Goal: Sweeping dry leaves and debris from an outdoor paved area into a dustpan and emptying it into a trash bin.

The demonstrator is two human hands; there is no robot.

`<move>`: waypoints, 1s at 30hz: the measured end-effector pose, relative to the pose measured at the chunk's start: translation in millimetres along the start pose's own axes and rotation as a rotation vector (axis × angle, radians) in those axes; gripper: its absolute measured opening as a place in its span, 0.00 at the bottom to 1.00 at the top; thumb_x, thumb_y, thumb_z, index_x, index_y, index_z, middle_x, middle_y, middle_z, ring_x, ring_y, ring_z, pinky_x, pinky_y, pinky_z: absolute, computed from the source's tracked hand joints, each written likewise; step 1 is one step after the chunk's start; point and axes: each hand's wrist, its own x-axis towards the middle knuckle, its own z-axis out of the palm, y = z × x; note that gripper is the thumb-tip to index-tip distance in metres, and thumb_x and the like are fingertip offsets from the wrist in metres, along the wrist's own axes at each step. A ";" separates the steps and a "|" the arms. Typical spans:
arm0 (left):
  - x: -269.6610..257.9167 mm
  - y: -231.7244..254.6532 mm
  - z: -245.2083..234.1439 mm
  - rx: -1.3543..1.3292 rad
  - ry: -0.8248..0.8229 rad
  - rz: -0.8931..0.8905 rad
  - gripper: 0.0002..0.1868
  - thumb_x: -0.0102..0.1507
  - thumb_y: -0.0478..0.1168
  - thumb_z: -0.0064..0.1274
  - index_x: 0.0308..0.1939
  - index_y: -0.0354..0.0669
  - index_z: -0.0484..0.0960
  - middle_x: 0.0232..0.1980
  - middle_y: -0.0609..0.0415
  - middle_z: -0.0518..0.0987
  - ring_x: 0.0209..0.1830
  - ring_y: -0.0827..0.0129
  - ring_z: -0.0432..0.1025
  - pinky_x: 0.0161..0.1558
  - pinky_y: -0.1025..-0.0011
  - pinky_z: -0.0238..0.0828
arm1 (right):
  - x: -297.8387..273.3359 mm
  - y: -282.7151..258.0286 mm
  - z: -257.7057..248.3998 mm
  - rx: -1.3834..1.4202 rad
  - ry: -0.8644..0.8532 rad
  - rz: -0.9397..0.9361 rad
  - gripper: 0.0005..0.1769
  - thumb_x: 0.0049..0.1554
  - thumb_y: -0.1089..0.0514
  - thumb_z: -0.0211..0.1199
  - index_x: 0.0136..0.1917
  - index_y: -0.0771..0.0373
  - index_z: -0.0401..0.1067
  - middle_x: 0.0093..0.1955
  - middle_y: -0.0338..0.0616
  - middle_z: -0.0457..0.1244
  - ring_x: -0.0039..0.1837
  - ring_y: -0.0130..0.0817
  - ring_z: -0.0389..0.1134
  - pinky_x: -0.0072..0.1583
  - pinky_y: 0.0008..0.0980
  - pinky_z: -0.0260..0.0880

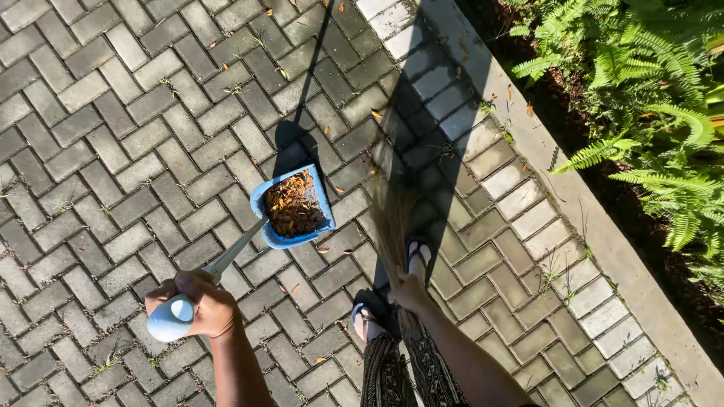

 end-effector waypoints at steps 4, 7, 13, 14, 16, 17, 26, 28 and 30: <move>6.2 -10.6 16.1 -0.189 0.057 -0.104 0.11 0.78 0.37 0.44 0.44 0.40 0.61 0.24 0.56 0.70 0.19 0.72 0.69 0.24 0.78 0.60 | -69.3 -12.6 -39.1 0.023 -0.200 -0.343 0.60 0.43 0.67 0.73 0.82 0.52 0.46 0.60 0.45 0.66 0.29 0.24 0.67 0.34 0.28 0.72; 19.0 -14.8 45.2 -0.345 0.138 -0.198 0.10 0.76 0.34 0.45 0.42 0.39 0.60 0.24 0.50 0.68 0.18 0.67 0.67 0.25 0.72 0.67 | -98.5 -8.3 -111.0 -0.067 -0.077 -0.350 0.63 0.44 0.66 0.74 0.84 0.46 0.43 0.48 0.54 0.73 0.34 0.24 0.67 0.39 0.25 0.71; 41.9 13.5 113.2 -0.432 0.139 -0.312 0.12 0.77 0.28 0.45 0.54 0.40 0.57 0.26 0.50 0.70 0.18 0.66 0.64 0.24 0.71 0.67 | -5.0 138.3 -294.1 -0.061 0.512 0.075 0.62 0.41 0.57 0.77 0.83 0.56 0.48 0.48 0.58 0.72 0.41 0.40 0.75 0.45 0.35 0.78; 45.7 16.4 123.0 -0.470 0.138 -0.314 0.18 0.74 0.29 0.43 0.61 0.43 0.51 0.27 0.51 0.70 0.20 0.68 0.63 0.27 0.72 0.68 | 12.9 165.3 -324.0 0.068 0.563 0.133 0.50 0.45 0.58 0.75 0.77 0.67 0.59 0.49 0.61 0.72 0.43 0.42 0.74 0.45 0.38 0.77; 52.9 13.6 143.0 -0.513 0.117 -0.312 0.26 0.72 0.30 0.40 0.69 0.46 0.45 0.27 0.53 0.69 0.22 0.69 0.62 0.29 0.73 0.69 | 43.4 201.6 -342.9 0.212 0.613 0.207 0.39 0.49 0.59 0.73 0.70 0.78 0.70 0.49 0.64 0.72 0.44 0.44 0.74 0.45 0.41 0.77; 49.0 12.9 151.6 -0.465 0.071 -0.252 0.17 0.75 0.30 0.38 0.64 0.42 0.52 0.27 0.52 0.69 0.20 0.68 0.63 0.30 0.73 0.68 | 58.0 207.3 -351.7 0.133 0.661 0.201 0.43 0.45 0.60 0.77 0.71 0.75 0.68 0.50 0.61 0.71 0.44 0.41 0.73 0.45 0.38 0.76; 68.0 74.3 246.6 -0.653 -0.026 -0.252 0.11 0.77 0.25 0.43 0.53 0.39 0.57 0.28 0.51 0.68 0.16 0.69 0.61 0.25 0.71 0.63 | -60.9 25.3 -209.2 0.305 -0.089 0.107 0.55 0.45 0.70 0.69 0.81 0.54 0.48 0.43 0.58 0.71 0.30 0.35 0.69 0.32 0.32 0.74; 71.5 79.9 268.1 -0.653 -0.013 -0.217 0.13 0.75 0.25 0.45 0.55 0.39 0.57 0.29 0.51 0.69 0.17 0.69 0.63 0.23 0.71 0.66 | -69.8 23.4 -218.1 0.180 -0.159 0.025 0.56 0.45 0.69 0.70 0.81 0.52 0.50 0.43 0.56 0.72 0.31 0.33 0.69 0.33 0.30 0.72; 69.6 75.9 270.2 -0.570 -0.044 -0.230 0.12 0.78 0.28 0.47 0.47 0.40 0.59 0.28 0.53 0.69 0.19 0.68 0.66 0.24 0.72 0.66 | -77.9 34.6 -236.4 0.158 -0.044 -0.064 0.54 0.45 0.68 0.70 0.80 0.52 0.51 0.49 0.52 0.73 0.34 0.30 0.73 0.36 0.30 0.77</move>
